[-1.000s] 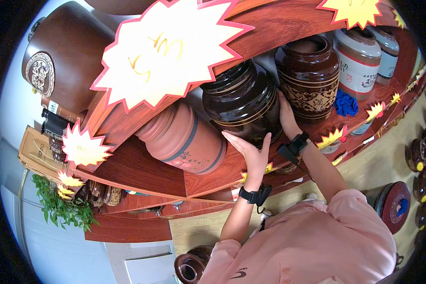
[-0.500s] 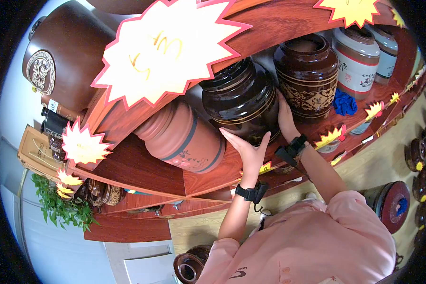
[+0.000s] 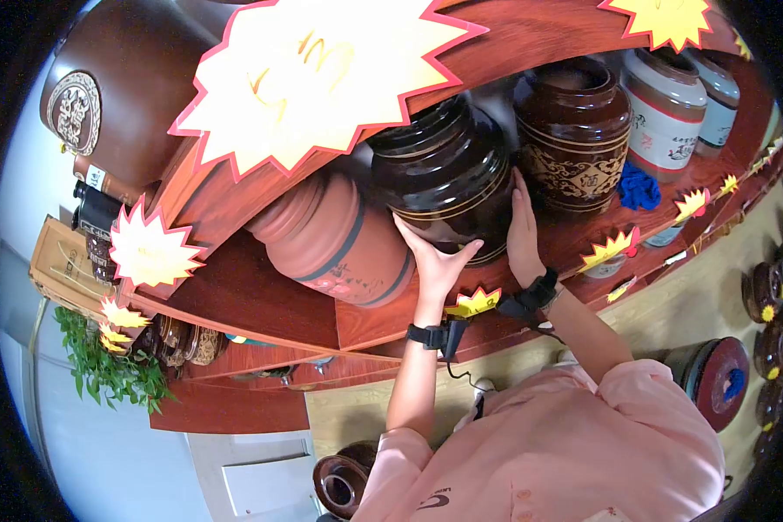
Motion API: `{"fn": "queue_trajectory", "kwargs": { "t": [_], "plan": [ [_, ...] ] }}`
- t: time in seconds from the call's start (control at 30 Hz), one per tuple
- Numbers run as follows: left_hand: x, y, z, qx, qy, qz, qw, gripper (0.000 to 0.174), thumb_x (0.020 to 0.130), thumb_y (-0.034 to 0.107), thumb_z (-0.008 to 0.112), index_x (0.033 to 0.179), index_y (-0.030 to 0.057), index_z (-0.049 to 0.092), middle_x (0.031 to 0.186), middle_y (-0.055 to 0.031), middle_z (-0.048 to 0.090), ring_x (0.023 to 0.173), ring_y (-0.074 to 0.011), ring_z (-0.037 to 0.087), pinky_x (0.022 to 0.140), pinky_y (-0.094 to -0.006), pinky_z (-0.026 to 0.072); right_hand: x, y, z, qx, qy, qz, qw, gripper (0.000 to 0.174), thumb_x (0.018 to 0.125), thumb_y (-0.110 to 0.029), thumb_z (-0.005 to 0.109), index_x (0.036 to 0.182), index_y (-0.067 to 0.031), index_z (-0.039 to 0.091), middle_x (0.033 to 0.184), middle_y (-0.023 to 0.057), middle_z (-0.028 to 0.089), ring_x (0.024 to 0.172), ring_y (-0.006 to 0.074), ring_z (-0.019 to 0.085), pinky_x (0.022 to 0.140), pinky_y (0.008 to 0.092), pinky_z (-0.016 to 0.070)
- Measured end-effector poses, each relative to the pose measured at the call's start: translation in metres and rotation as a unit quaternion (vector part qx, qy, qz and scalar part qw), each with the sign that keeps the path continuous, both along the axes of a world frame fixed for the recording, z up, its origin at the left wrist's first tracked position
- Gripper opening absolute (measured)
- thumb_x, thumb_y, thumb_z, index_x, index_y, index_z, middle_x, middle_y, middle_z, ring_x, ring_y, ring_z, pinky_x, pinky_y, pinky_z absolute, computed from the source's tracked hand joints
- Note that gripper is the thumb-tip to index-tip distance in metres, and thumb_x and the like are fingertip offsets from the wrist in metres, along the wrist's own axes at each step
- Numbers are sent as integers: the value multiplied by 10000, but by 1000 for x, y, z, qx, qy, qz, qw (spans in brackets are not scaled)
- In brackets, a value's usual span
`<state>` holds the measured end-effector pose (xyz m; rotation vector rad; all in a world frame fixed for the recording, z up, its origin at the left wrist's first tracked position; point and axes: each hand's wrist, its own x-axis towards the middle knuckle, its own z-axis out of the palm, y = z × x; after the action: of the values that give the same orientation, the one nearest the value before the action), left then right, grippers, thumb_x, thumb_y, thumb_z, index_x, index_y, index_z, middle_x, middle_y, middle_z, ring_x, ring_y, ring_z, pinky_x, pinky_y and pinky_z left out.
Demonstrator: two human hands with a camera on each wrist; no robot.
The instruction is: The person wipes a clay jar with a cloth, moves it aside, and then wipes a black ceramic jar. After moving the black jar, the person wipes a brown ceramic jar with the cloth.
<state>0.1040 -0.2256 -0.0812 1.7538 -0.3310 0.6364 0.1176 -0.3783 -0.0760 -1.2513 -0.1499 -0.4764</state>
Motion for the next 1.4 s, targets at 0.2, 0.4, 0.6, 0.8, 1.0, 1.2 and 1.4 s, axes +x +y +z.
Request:
{"fn": "queue_trajectory", "kwargs": {
  "t": [0.2, 0.4, 0.6, 0.8, 1.0, 1.2, 1.4],
  "plan": [
    [10, 14, 0, 23, 23, -64, 997, 1414, 520, 90, 912, 1481, -6, -120, 1533, -204, 132, 1403, -274, 204, 1162, -374, 179, -20, -1, -4, -16, -5, -10, 1000, 501, 1030, -217, 318, 1471, 13, 260, 1538, 141, 262, 1429, 226, 216, 1161, 319, 141],
    [3, 18, -3, 37, 45, -45, 997, 1298, 582, 66, 871, 1499, -6, -44, 1516, -227, 217, 1374, -278, 285, 1141, -372, 233, -24, -22, -7, -54, -1, 16, 998, 508, 1018, -159, 356, 1484, 2, 232, 1554, 140, 232, 1443, 230, 189, 1163, 322, 137],
    [-27, -9, -23, 88, 63, 35, 994, 1233, 674, 238, 856, 1461, -104, -30, 1509, -320, 153, 1419, -356, 191, 1157, -393, 175, -49, -43, -17, -134, 7, 74, 988, 512, 1017, -147, 370, 1490, -12, 228, 1565, 145, 204, 1452, 228, 167, 1161, 326, 145],
    [-27, -21, -43, 147, 33, 85, 985, 1220, 720, 121, 822, 1456, -70, -132, 1491, -298, 198, 1365, -309, 282, 1114, -363, 254, -65, -20, -30, -130, 13, 52, 990, 533, 1009, -128, 377, 1498, -14, 196, 1582, 146, 132, 1460, 240, 128, 1166, 333, 129],
    [-18, -11, -52, 76, 44, 25, 996, 1248, 689, 186, 846, 1451, -96, -102, 1524, -324, 44, 1437, -377, 107, 1168, -394, 128, -67, -4, -29, -121, 18, 23, 992, 555, 996, -97, 390, 1500, -9, 175, 1582, 164, 108, 1464, 253, 90, 1169, 337, 115],
    [-24, 3, -40, 112, 57, 24, 992, 1190, 708, 150, 831, 1471, -73, -54, 1523, -309, 120, 1427, -352, 170, 1156, -377, 163, -74, -24, -27, -159, 7, 46, 986, 489, 1002, -124, 410, 1460, 5, 297, 1541, 168, 261, 1434, 247, 229, 1153, 336, 181],
    [-34, 19, -65, 49, 75, 11, 996, 906, 823, 102, 735, 1489, -33, 136, 1464, -238, 351, 1330, -254, 378, 1100, -335, 295, -51, -131, -25, -184, -4, -193, 964, 295, 901, 0, 527, 1193, 3, 567, 1111, 106, 626, 1105, 167, 551, 924, 314, 463]
  ]
}}
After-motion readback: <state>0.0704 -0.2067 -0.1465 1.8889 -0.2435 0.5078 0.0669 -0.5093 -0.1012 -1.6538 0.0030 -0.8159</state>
